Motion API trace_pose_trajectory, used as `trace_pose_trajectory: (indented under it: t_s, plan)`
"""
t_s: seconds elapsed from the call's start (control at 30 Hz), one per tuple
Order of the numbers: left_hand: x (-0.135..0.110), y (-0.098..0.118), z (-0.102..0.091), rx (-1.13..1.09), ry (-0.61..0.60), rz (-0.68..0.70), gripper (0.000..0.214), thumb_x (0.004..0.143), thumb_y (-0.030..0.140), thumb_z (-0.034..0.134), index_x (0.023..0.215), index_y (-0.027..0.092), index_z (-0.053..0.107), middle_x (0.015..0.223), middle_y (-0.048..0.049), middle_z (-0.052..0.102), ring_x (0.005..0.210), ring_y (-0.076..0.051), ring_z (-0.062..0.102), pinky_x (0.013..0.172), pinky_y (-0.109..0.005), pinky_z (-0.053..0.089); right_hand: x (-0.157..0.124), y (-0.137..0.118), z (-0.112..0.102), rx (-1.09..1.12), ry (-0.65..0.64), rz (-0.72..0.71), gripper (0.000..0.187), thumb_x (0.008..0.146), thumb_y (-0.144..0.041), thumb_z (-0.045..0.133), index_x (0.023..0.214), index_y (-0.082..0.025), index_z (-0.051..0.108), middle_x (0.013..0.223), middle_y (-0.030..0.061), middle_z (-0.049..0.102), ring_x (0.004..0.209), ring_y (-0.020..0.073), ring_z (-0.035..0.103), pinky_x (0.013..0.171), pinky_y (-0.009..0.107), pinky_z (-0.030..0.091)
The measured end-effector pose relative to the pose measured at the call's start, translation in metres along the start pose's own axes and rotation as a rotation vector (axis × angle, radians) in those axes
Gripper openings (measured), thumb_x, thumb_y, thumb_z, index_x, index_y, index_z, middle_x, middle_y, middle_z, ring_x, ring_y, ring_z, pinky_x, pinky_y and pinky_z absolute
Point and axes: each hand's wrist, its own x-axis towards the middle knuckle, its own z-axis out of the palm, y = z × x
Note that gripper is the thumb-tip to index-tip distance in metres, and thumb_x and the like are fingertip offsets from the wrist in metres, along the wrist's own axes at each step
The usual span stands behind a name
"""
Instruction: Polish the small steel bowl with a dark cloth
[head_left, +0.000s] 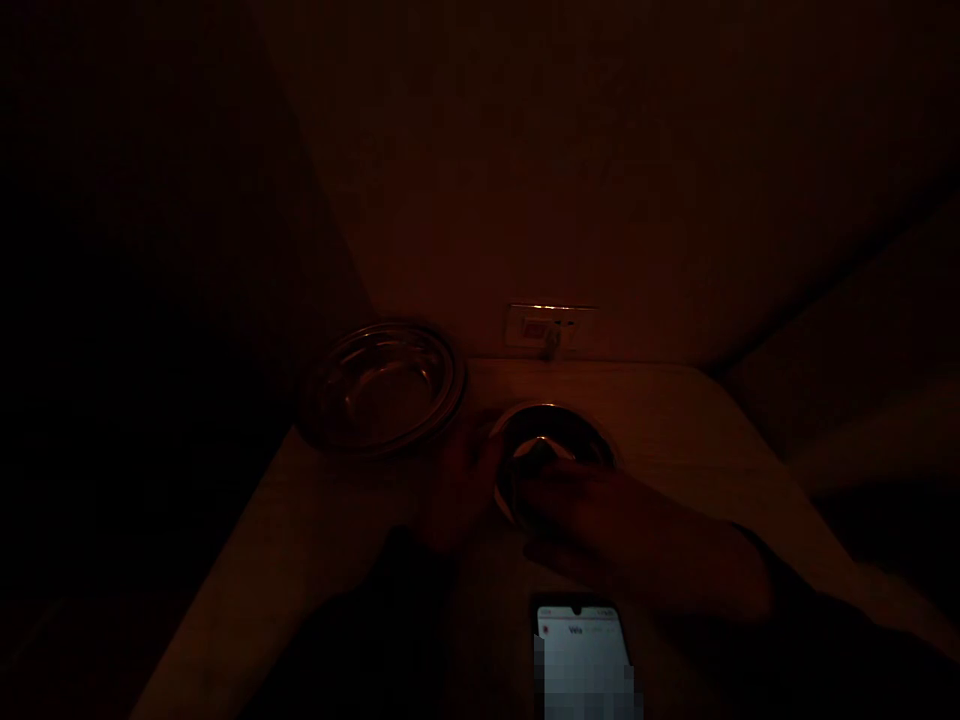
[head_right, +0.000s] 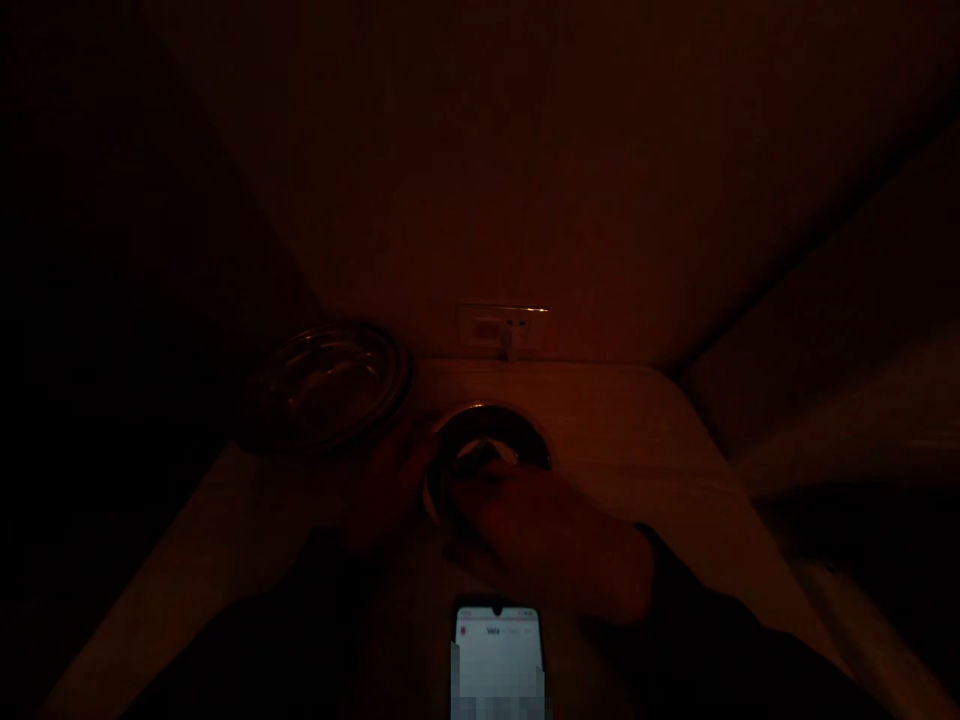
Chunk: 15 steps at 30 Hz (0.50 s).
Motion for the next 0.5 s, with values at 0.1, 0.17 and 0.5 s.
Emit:
trace_pose_trajectory:
  t_s: [0.1,0.17,0.5]
  plan:
    - [0.000,-0.001,-0.001,-0.023,0.017,0.005,0.030,0.081,0.027,0.049,0.108,0.017,0.058,0.109,-0.0060,0.067,0.098,-0.019,0.063,0.083,-0.029,0.049,0.003,-0.002,0.003,-0.026,0.014,-0.006,0.033,0.088,-0.037,0.048,0.112,-0.015,0.056,0.107,0.0135,0.061,0.103,0.0259,0.054,0.089,0.041,0.042]
    - [0.001,-0.001,-0.001,-0.025,0.036,-0.003,0.031,0.081,0.026,0.049,0.108,0.016,0.058,0.109,-0.0063,0.067,0.098,-0.019,0.063,0.085,-0.030,0.049,0.003,-0.003,0.001,-0.026,0.005,-0.009,0.033,0.088,-0.037,0.048,0.111,-0.015,0.056,0.107,0.0132,0.061,0.102,0.0258,0.054,0.088,0.041,0.042]
    - [0.002,-0.003,0.003,-0.050,0.027,-0.042,0.032,0.081,0.031,0.052,0.108,0.014,0.060,0.107,-0.0099,0.068,0.095,-0.021,0.065,0.081,-0.032,0.051,-0.007,-0.002,-0.011,-0.016,-0.084,0.002,0.025,0.085,-0.031,0.052,0.106,-0.019,0.059,0.105,0.0093,0.063,0.095,0.0240,0.058,0.083,0.038,0.044]
